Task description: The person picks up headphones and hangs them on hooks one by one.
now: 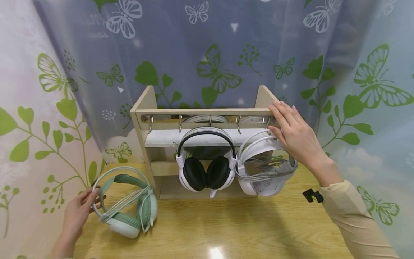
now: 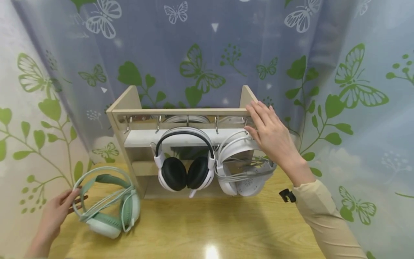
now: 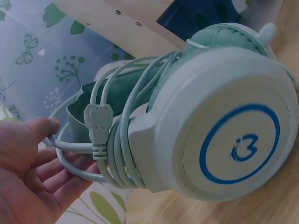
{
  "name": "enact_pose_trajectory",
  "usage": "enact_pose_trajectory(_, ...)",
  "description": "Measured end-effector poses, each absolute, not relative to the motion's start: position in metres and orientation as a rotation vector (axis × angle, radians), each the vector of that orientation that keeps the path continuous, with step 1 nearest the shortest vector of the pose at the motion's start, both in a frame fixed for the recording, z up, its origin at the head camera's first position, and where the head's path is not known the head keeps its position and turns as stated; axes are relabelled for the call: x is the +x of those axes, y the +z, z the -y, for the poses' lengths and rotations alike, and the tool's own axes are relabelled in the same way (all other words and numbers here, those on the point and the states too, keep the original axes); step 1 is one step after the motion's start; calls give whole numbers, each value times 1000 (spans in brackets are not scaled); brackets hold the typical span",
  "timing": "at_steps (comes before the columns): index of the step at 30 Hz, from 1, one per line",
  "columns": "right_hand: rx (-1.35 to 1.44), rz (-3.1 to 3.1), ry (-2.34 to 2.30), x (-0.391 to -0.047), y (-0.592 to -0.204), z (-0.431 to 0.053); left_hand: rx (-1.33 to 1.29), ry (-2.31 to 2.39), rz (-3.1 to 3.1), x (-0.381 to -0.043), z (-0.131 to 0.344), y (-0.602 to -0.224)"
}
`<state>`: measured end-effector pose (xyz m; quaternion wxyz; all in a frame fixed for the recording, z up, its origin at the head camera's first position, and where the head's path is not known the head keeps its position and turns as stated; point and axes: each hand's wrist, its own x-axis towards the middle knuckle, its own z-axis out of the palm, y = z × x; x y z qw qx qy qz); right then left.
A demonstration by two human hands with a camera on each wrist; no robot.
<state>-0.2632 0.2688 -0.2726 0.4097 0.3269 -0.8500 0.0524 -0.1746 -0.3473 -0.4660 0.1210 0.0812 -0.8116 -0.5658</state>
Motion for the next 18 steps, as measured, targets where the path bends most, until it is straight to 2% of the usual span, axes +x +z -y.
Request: enact_pose_trajectory(18,822,2145,132,-264,-273,-268,-21,-1465,2340,-169,355,-461)
